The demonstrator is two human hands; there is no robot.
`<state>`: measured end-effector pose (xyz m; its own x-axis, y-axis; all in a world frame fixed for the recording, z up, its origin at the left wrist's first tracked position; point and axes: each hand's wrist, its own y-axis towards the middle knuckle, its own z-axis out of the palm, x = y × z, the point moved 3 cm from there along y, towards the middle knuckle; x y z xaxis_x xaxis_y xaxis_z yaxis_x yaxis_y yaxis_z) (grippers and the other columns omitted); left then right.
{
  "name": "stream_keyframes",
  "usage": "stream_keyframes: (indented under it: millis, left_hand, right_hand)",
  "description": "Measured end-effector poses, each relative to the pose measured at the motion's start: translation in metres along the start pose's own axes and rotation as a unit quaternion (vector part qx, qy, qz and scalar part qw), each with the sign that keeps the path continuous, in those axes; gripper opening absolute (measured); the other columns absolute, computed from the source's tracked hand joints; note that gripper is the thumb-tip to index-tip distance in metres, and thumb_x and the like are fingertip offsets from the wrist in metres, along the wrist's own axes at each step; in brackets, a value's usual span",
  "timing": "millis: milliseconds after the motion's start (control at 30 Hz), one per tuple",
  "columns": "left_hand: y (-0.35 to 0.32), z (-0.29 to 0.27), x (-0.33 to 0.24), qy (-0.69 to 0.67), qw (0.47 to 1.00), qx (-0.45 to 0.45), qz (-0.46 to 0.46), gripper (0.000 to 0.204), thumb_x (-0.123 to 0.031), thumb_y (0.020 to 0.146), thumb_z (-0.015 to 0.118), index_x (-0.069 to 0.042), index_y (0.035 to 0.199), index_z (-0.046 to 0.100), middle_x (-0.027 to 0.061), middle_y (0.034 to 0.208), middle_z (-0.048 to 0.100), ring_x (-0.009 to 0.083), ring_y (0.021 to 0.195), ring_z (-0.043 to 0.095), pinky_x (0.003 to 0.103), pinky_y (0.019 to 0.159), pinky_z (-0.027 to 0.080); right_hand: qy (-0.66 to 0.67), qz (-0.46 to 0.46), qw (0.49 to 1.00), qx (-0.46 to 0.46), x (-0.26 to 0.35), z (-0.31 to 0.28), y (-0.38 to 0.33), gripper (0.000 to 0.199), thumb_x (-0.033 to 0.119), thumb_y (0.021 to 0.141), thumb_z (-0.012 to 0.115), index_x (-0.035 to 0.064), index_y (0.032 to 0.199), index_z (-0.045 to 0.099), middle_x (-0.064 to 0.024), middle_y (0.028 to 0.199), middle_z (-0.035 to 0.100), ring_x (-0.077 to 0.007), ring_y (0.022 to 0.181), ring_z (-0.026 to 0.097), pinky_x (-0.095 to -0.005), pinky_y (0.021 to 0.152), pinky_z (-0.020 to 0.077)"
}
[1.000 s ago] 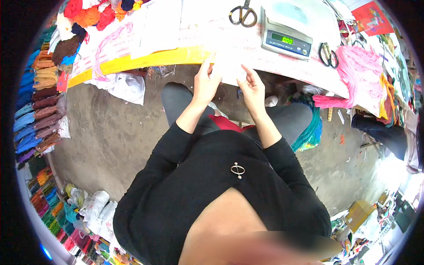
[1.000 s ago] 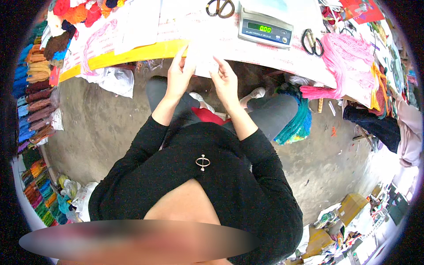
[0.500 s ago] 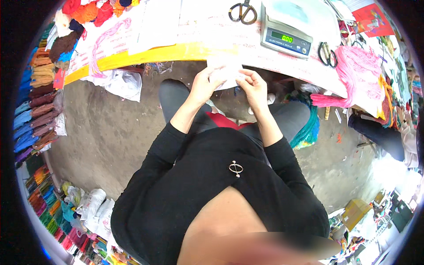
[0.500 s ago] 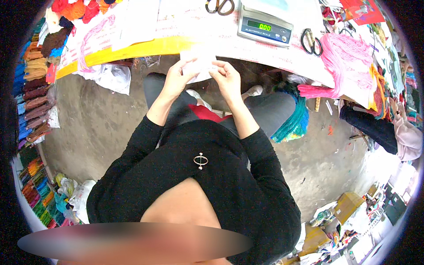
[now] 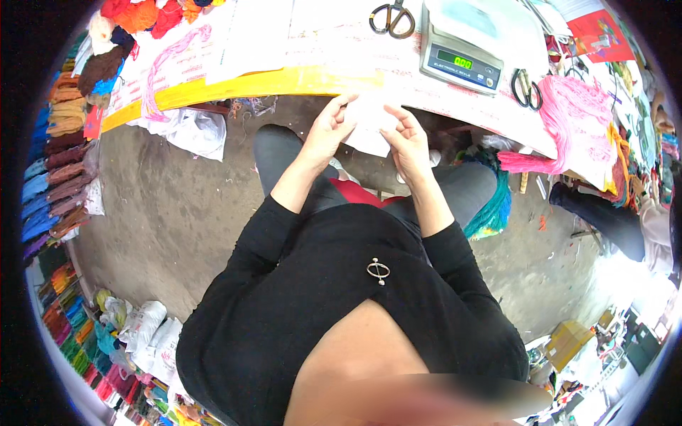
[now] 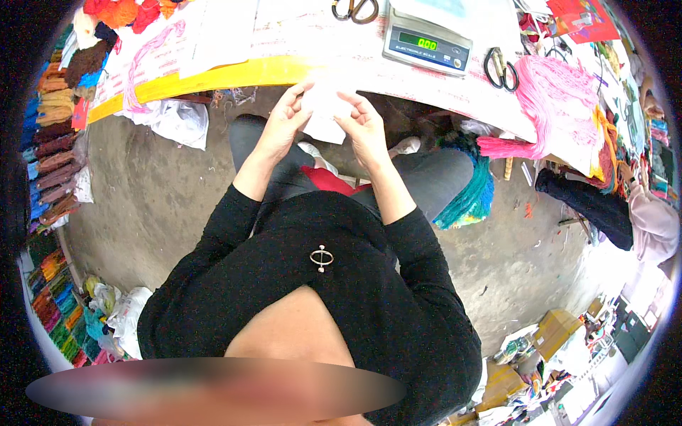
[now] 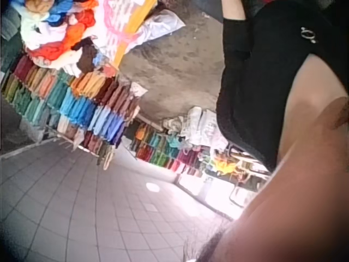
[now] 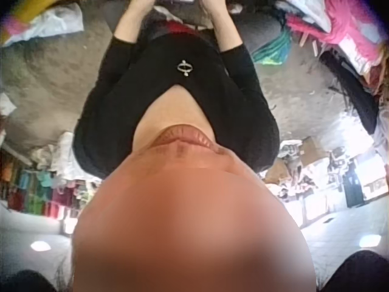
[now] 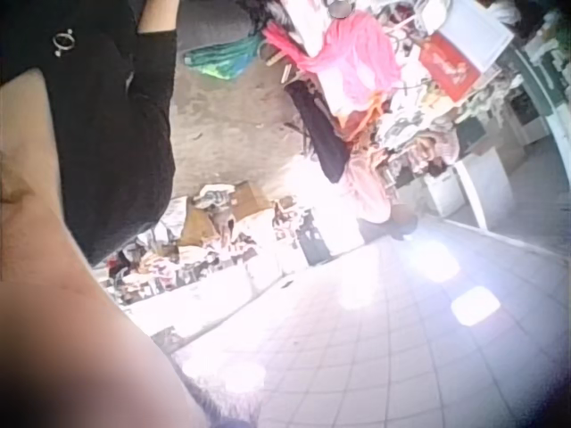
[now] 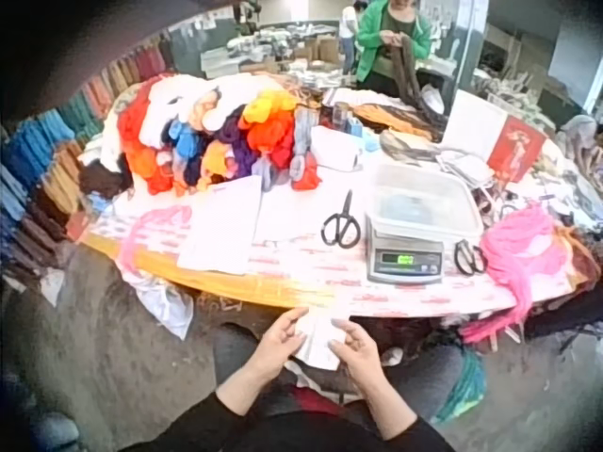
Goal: The worker collects bundles of pink synthetic fibers, weighs them on a digital scale, cuts them to size, and organizes them.
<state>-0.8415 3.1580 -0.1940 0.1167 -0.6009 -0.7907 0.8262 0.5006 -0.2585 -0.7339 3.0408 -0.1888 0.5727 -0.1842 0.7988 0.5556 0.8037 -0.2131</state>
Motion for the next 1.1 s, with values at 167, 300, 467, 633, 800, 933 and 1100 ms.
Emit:
stream_keyframes:
  millis: [167,300,467,633,800,933,1100]
  left_hand:
    - [-0.007,0.010,-0.009,0.507,0.812,-0.083,0.279,0.023,-0.008,0.084,0.054,-0.004,0.107,0.055,0.0119,0.114,0.051,0.0215,0.101,0.052,0.030,0.087,0.043]
    - [-0.009,0.012,0.006,0.451,0.853,-0.049,0.259,0.024,-0.016,0.087,0.053,-0.001,0.106,0.059,0.0121,0.106,0.057,0.0240,0.098,0.055,0.031,0.083,0.043]
    - [-0.013,0.011,0.011,0.419,0.891,-0.025,0.170,0.022,-0.017,0.087,0.055,0.001,0.098,0.061,0.0102,0.101,0.058,0.0177,0.091,0.056,0.028,0.078,0.044]
    - [-0.013,0.013,0.009,0.164,0.984,-0.060,0.033,0.026,-0.006,0.087,0.053,-0.002,0.113,0.052,0.0050,0.093,0.060,0.0098,0.084,0.056,0.024,0.075,0.045]
    - [-0.017,0.021,-0.002,0.163,0.985,-0.018,0.056,0.044,0.001,0.087,0.048,-0.004,0.129,0.037,0.0059,0.097,0.060,0.0094,0.087,0.056,0.022,0.076,0.045]
    - [-0.016,0.014,-0.003,0.279,0.958,-0.024,0.061,0.037,-0.001,0.086,0.050,-0.003,0.122,0.044,0.0047,0.092,0.061,0.0087,0.085,0.057,0.022,0.076,0.045]
    - [-0.007,-0.004,0.013,0.235,0.969,-0.056,0.055,0.021,-0.005,0.083,0.058,0.000,0.103,0.057,0.0033,0.081,0.064,0.0055,0.074,0.057,0.022,0.068,0.046]
  right_hand:
    - [-0.033,-0.028,0.999,-0.028,-0.008,-0.006,0.002,0.042,-0.005,0.080,0.058,-0.0012,0.120,0.044,-0.0102,0.104,0.059,-0.0129,0.095,0.056,-0.0247,0.084,0.0459]
    - [-0.015,-0.038,0.999,-0.014,-0.007,0.002,0.002,0.041,-0.004,0.080,0.058,-0.0013,0.119,0.045,-0.0103,0.105,0.059,-0.0129,0.096,0.056,-0.0247,0.084,0.0458]
    - [-0.164,-0.074,0.984,-0.004,-0.004,0.002,0.002,0.044,0.001,0.078,0.062,0.0029,0.120,0.047,-0.0100,0.114,0.051,-0.0137,0.097,0.053,-0.0253,0.082,0.0456]
    - [-0.548,-0.259,0.795,-0.017,0.015,0.014,-0.006,0.052,0.020,0.068,0.072,0.0098,0.116,0.054,-0.0194,0.134,0.030,-0.0330,0.121,0.035,-0.0413,0.099,0.0304]
    - [-0.536,-0.245,0.807,0.034,-0.004,0.000,0.000,0.037,0.019,0.072,0.071,0.0071,0.105,0.060,-0.0144,0.131,0.041,-0.0263,0.119,0.040,-0.0368,0.099,0.0311]
    - [-0.251,-0.090,0.963,0.045,-0.019,-0.012,0.004,0.018,0.009,0.077,0.064,0.0029,0.094,0.061,-0.0094,0.109,0.059,-0.0147,0.102,0.053,-0.0287,0.089,0.0403]
    - [-0.188,-0.039,0.981,-0.029,-0.026,-0.008,0.008,0.014,0.004,0.080,0.062,0.0007,0.093,0.059,-0.0004,0.085,0.060,-0.0050,0.074,0.054,-0.0186,0.067,0.0439]
